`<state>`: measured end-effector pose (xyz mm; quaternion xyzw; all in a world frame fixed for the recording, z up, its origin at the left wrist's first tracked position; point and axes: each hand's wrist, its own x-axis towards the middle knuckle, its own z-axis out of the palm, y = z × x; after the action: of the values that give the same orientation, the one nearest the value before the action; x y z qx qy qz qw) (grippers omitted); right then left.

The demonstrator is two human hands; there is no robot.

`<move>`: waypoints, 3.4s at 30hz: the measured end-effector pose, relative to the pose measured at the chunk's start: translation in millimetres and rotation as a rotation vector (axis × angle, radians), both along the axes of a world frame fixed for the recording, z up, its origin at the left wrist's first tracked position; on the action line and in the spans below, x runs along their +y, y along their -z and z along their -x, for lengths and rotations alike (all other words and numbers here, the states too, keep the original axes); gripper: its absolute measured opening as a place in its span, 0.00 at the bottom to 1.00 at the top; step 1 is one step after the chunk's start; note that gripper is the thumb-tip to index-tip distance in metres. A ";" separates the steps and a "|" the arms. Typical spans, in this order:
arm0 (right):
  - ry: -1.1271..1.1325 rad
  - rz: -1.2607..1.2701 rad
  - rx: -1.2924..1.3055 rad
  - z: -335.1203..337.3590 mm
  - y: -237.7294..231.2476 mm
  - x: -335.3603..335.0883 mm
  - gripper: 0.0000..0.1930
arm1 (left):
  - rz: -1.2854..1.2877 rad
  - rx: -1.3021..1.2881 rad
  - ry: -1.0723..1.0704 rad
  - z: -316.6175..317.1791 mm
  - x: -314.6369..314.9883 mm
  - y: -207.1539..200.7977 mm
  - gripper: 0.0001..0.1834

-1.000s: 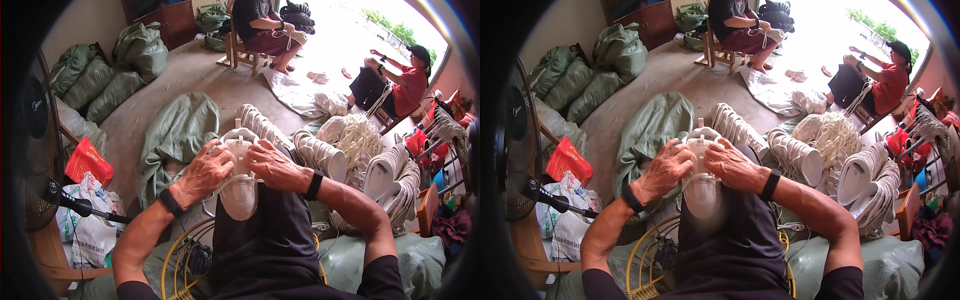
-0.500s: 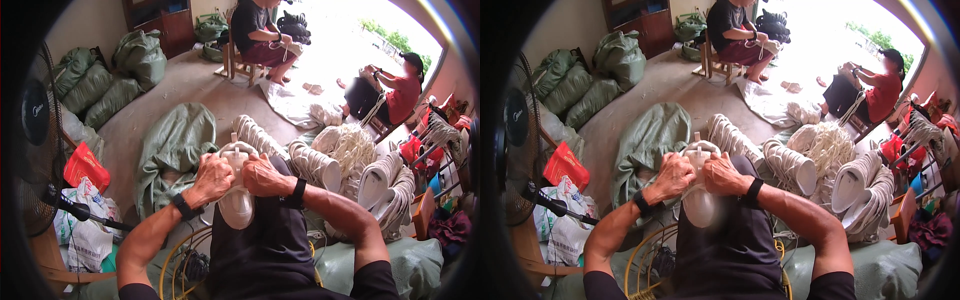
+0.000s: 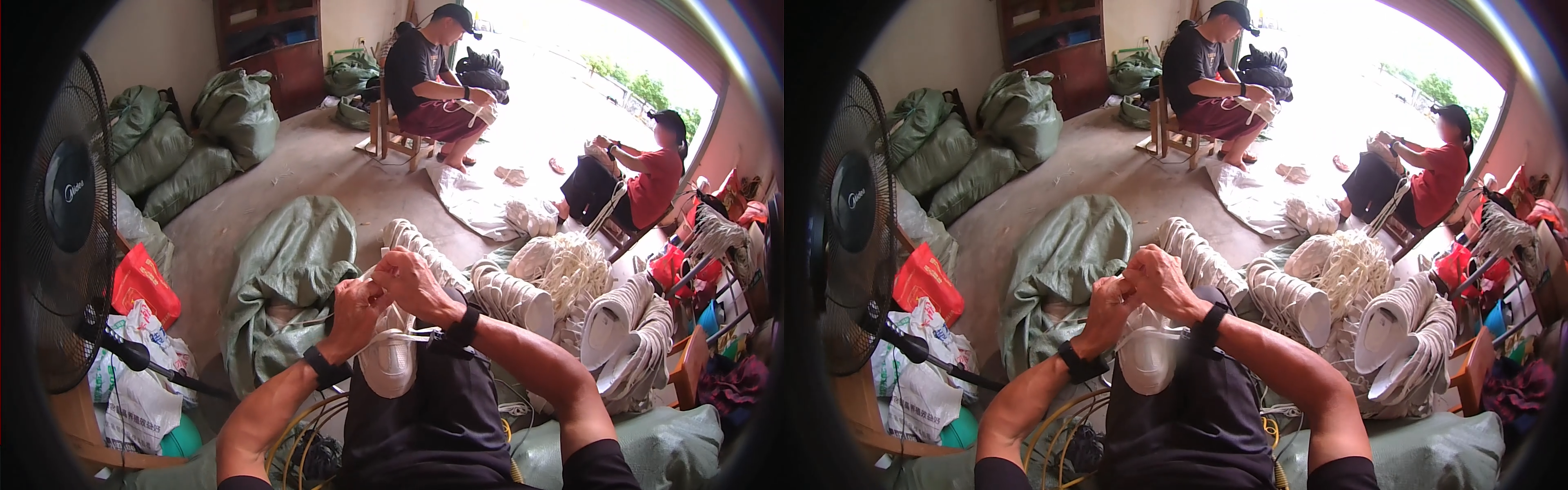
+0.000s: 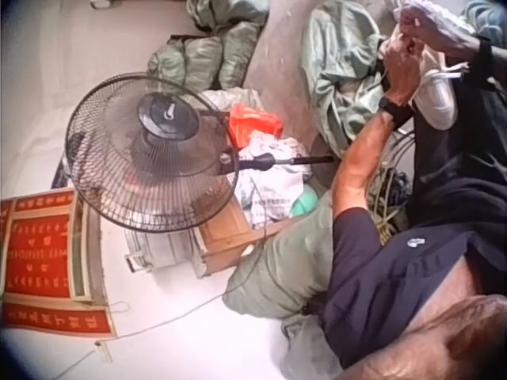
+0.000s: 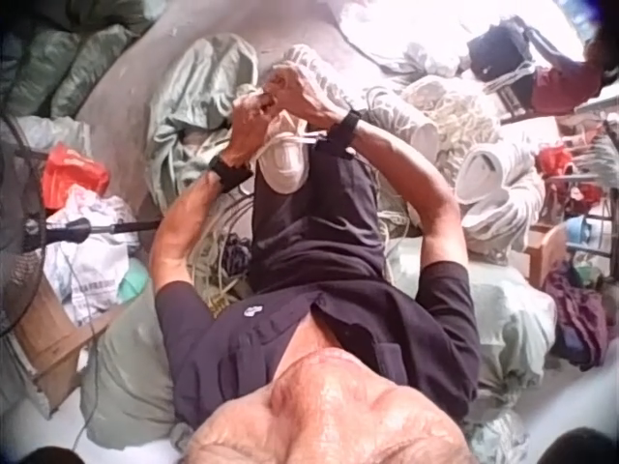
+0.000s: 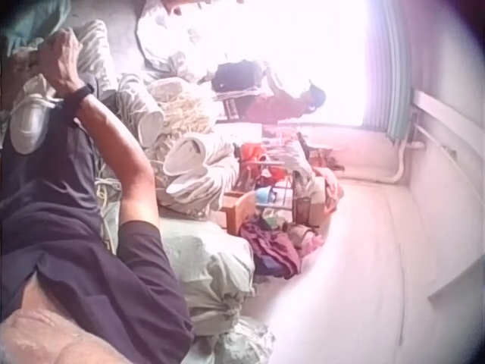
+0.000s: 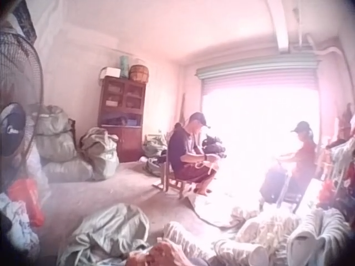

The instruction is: Lacing a white sneaker.

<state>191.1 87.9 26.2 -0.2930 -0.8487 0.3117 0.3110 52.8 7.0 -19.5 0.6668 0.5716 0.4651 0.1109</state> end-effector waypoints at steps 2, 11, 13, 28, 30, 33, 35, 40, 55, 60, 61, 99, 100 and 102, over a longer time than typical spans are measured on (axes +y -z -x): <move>0.016 0.005 0.073 -8.3 1.1 -6.5 0.09 | 0.015 -0.101 -0.032 2.6 -0.7 -2.9 0.11; -0.218 -0.501 -0.089 -25.1 43.1 -26.5 0.10 | 0.042 -0.379 -0.098 4.5 5.9 -11.0 0.15; -0.225 -0.510 -0.043 -20.5 47.9 -27.7 0.09 | 0.095 -0.355 -0.133 5.4 6.4 -10.6 0.16; 0.492 -0.555 -0.071 -201.4 2.7 74.3 0.06 | 0.122 -0.343 -0.049 16.3 9.7 -8.8 0.14; 0.649 -0.588 -0.164 -260.5 -1.0 101.5 0.02 | 0.139 -0.344 -0.050 16.0 10.2 -9.4 0.14; 0.939 -0.482 -0.352 -347.3 -1.2 134.2 0.04 | 0.144 -0.349 -0.045 15.0 10.8 -9.3 0.15; 1.067 -0.384 -0.329 -396.3 6.7 151.0 0.06 | 0.169 -0.363 -0.036 15.2 11.3 -8.8 0.15; 1.140 -0.496 -0.339 -493.9 33.5 162.4 0.11 | 0.173 -0.363 -0.020 16.2 14.1 -7.2 0.14; 1.211 -0.231 -0.158 -524.5 49.9 134.2 0.13 | -0.139 -0.057 -0.129 -16.7 -41.8 -0.5 0.22; 1.111 -0.314 -0.156 -519.5 76.0 141.9 0.11 | -0.130 0.308 -0.031 -11.6 -47.2 4.6 0.11; 1.150 -0.326 -0.174 -520.9 79.4 144.1 0.11 | -0.130 0.376 -0.005 -9.4 -45.5 4.7 0.10; 1.132 0.002 0.036 -495.0 99.2 100.3 0.09 | 0.655 -1.803 0.265 9.0 -59.8 44.8 0.07; 1.134 -0.004 0.029 -497.0 98.4 99.4 0.09 | 0.633 -1.771 0.256 8.0 -59.1 46.5 0.07; 1.138 -0.015 0.018 -500.5 96.8 97.9 0.09 | 0.606 -1.743 0.246 5.7 -58.7 49.0 0.08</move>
<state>691.6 185.9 -70.7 -0.6991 -0.5568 0.0914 0.4391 47.1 -51.7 -68.5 0.0807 0.3088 0.6175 0.7189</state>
